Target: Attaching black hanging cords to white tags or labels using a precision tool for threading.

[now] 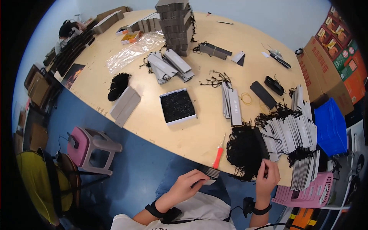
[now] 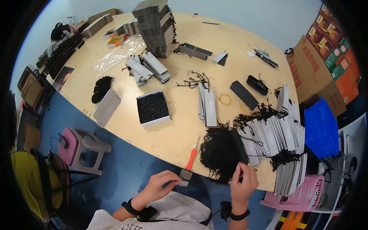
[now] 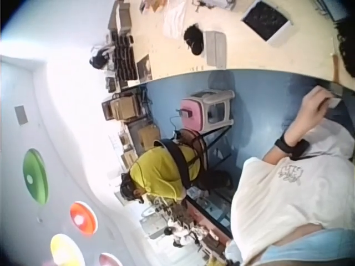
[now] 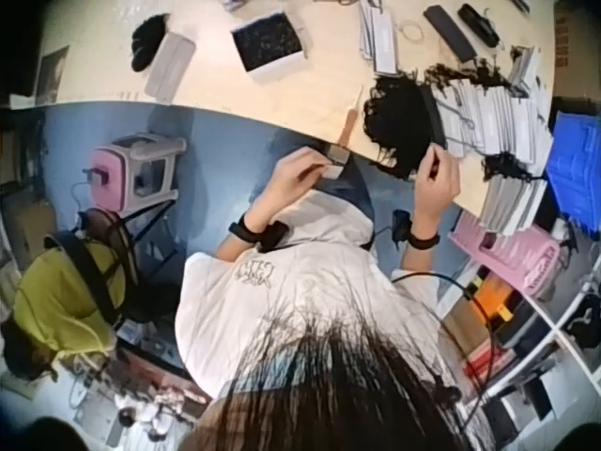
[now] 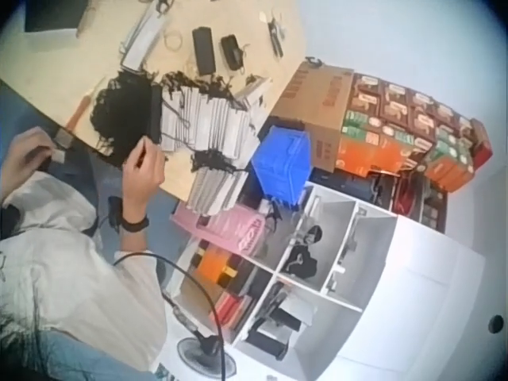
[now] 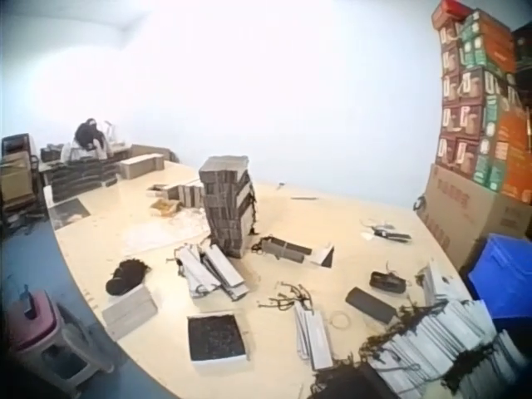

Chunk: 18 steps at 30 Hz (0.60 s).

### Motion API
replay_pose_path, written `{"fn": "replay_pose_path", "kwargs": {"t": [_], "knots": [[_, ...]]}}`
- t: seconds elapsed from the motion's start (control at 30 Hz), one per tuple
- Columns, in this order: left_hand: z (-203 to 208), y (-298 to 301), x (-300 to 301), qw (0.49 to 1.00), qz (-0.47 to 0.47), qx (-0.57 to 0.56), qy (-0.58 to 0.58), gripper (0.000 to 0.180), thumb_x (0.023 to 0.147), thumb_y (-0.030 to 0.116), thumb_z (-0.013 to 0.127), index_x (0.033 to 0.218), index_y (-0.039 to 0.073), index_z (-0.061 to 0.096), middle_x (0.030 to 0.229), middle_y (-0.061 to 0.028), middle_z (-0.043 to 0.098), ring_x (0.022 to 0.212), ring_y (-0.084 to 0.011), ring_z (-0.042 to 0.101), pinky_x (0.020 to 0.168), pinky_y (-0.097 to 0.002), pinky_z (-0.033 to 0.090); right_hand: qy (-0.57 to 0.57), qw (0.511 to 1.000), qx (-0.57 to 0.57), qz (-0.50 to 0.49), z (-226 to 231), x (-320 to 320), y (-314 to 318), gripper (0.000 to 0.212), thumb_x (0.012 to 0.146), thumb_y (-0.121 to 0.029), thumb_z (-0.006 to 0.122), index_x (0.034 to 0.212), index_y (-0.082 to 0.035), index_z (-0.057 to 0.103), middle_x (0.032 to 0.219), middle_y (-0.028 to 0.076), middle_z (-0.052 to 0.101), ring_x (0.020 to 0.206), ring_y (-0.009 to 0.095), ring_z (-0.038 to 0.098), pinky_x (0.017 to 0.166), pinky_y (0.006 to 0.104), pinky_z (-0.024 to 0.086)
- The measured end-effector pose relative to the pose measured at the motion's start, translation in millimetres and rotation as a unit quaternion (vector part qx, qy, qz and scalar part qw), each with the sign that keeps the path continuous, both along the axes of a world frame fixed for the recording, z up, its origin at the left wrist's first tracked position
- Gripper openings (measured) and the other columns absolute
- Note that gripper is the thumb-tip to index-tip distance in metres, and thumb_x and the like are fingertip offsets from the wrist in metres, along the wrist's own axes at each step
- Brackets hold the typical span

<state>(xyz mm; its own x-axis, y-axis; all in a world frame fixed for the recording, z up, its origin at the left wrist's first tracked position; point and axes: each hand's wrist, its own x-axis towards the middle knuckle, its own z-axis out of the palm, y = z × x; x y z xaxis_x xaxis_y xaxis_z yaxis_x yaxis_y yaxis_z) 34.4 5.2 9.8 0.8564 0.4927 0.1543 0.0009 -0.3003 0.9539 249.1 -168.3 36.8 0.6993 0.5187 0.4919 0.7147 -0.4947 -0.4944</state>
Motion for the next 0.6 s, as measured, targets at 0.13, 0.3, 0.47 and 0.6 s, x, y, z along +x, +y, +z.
{"fn": "replay_pose_path", "kwargs": {"t": [0.13, 0.3, 0.47, 0.6], "knots": [[-6, 2, 8, 0.996, 0.035, 0.083, 0.0, 0.017, 0.081, -0.005, 0.071, 0.096, 0.003, 0.067, 0.09, -0.011, 0.066, 0.08, -0.026, 0.066, 0.069, -0.0318, 0.054, -0.033, 0.991, -0.083, -0.099, 5, 21, 14, 0.026, 0.087, -0.013, 0.071, 0.106, 0.001, 0.061, 0.102, 0.013, 0.059, 0.093, 0.031, 0.06, 0.082, 0.0385, 0.049], [-9, 12, 1, 0.989, 0.076, 0.13, 0.005, 0.019, 0.077, -0.005, 0.073, 0.092, 0.002, 0.064, 0.089, -0.0123, 0.066, 0.078, -0.0272, 0.065, 0.069, -0.0326, 0.053, 0.011, 0.991, -0.093, -0.096, -1, 30, 18, 0.029, 0.083, -0.017, 0.075, 0.102, 0.0, 0.061, 0.099, 0.013, 0.058, 0.093, 0.033, 0.06, 0.081, 0.04, 0.049], [-10, 61, -17, 0.934, 0.252, 0.252, -0.026, 0.019, 0.077, -0.01, 0.064, 0.091, 0.002, 0.063, 0.088, -0.0124, 0.064, 0.081, -0.0293, 0.064, 0.07, -0.0344, 0.052, 0.084, 0.989, -0.059, -0.102, 0, 32, 13, 0.028, 0.079, -0.014, 0.078, 0.095, 0.0, 0.059, 0.095, 0.014, 0.058, 0.09, 0.032, 0.059, 0.08, 0.0395, 0.048], [-20, 113, -45, 0.847, 0.447, 0.286, 0.021, 0.023, 0.083, -0.007, 0.063, 0.104, 0.001, 0.063, 0.103, -0.0154, 0.062, 0.097, -0.0301, 0.059, 0.084, -0.0359, 0.048, 0.182, 0.973, -0.032, -0.137, 5, 32, 9, 0.026, 0.079, -0.011, 0.077, 0.098, -0.001, 0.061, 0.087, 0.008, 0.056, 0.079, 0.024, 0.056, 0.068, 0.0318, 0.043]]}}
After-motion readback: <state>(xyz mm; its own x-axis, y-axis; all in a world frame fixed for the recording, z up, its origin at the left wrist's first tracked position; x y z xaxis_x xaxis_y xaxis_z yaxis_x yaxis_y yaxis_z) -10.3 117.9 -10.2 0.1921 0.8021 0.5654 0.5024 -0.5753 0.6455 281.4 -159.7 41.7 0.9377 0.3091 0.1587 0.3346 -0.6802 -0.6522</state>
